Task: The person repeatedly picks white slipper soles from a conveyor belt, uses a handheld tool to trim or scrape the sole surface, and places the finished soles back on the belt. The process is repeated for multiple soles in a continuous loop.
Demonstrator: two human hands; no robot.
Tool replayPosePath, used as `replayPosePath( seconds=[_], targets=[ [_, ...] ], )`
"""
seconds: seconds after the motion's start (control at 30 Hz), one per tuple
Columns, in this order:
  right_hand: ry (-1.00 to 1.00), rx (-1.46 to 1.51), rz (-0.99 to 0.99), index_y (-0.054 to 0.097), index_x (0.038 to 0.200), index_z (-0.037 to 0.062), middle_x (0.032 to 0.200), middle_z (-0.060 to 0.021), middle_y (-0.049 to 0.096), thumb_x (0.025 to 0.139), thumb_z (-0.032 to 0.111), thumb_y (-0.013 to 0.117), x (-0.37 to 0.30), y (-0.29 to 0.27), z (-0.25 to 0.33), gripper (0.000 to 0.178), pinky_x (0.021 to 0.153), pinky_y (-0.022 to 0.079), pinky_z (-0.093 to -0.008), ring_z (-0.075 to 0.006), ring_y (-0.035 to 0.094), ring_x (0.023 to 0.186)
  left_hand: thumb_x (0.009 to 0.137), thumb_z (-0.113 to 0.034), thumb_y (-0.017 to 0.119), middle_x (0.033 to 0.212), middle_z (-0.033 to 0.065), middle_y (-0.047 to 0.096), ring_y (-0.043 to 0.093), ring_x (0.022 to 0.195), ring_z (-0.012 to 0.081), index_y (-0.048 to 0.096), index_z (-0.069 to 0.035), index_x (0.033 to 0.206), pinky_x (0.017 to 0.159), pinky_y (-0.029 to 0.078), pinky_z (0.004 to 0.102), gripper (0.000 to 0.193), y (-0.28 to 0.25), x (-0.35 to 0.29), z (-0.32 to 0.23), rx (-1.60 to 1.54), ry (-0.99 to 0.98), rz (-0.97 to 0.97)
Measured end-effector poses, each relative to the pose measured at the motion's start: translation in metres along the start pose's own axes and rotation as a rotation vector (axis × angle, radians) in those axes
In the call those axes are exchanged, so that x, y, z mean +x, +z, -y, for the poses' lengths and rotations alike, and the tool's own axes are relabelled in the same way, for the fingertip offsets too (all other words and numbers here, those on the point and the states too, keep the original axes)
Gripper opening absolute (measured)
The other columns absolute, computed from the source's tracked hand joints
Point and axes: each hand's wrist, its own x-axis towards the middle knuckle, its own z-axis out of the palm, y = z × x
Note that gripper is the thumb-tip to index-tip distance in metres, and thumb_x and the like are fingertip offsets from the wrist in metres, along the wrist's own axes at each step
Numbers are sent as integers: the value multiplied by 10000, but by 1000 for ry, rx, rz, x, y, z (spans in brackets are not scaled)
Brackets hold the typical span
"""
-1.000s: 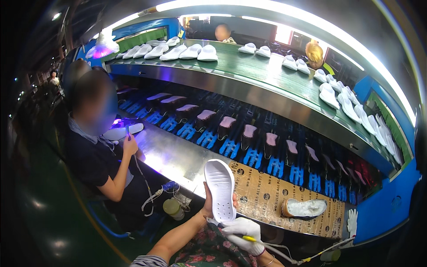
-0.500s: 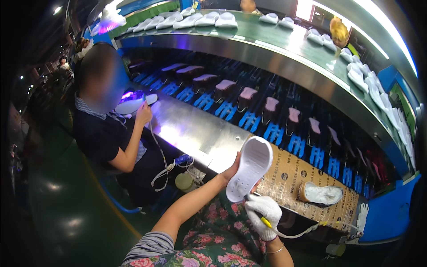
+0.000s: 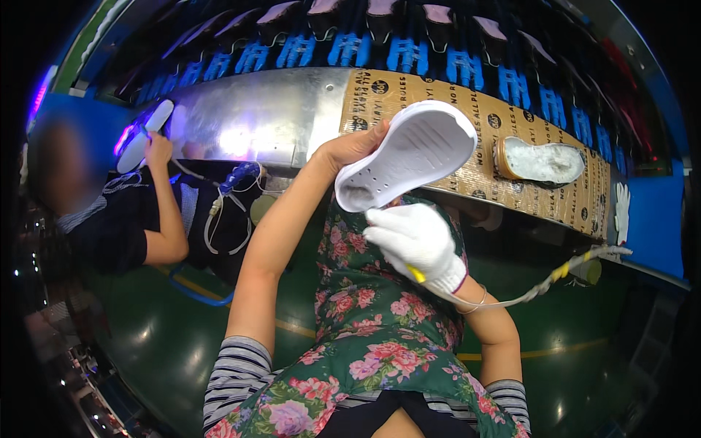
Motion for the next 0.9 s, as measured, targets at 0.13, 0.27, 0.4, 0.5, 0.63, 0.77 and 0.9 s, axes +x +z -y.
replayPosePath(
  seconds=[0.13, 0.27, 0.4, 0.5, 0.63, 0.77, 0.9],
  targets=[
    [224, 265, 55, 772, 1035, 157, 1049, -68, 767, 755, 31, 811, 7, -14, 4, 310, 802, 576, -407, -292, 721, 903, 903, -793, 545, 1326, 207, 669, 667, 1204, 250, 560, -42, 1480, 933, 594, 321, 947, -3, 9, -5, 253, -128, 19],
    [175, 68, 10, 758, 1091, 148, 1032, -77, 759, 751, 22, 808, 6, -7, -8, 366, 803, 575, -431, -316, 717, 890, 998, -741, 453, 1444, 182, 609, 603, 1274, 245, 527, -48, 1519, 1033, 523, 374, 870, -13, 20, -9, 400, -238, 13],
    [629, 453, 87, 786, 1055, 62, 1050, -94, 787, 829, -2, 813, 11, -26, 3, 237, 869, 596, -345, -229, 755, 970, 1041, -697, 367, 1456, 192, 604, 570, 1342, 277, 518, -64, 1531, 1094, 497, 394, 814, -73, 46, 48, 715, -149, -187],
    [909, 642, -169, 789, 1035, -9, 1092, -105, 791, 885, 14, 785, 14, -35, -2, 151, 885, 598, -306, -157, 741, 975, 1018, -775, 238, 1221, 195, 711, 752, 996, 314, 516, -60, 1488, 806, 642, 445, 900, -9, 41, -1, -179, 72, -14],
    [1042, 837, -479, 782, 1075, -27, 1146, -115, 781, 893, -11, 759, 9, -33, -17, 185, 924, 575, -298, -157, 726, 1011, 1083, -544, 376, 1299, 217, 671, 676, 1177, 368, 487, 19, 1467, 1003, 575, 490, 690, -30, 42, 20, -292, 534, -342],
    [1083, 882, -581, 780, 1125, -20, 1162, -119, 774, 904, -12, 739, 3, -27, -21, 225, 949, 554, -285, -150, 709, 1038, 1047, -580, 381, 1493, 214, 532, 559, 1328, 408, 436, -26, 1521, 1102, 454, 599, 731, 12, -13, 14, -739, 633, -461],
    [1077, 975, -582, 772, 1147, -31, 1141, -118, 776, 916, 5, 743, -5, -10, -20, 235, 885, 568, -273, -132, 711, 976, 988, -779, 349, 1591, 201, 448, 521, 1350, 506, 363, -120, 1616, 1031, 458, 749, 910, 43, -70, 54, -922, 520, -241]
  ],
)
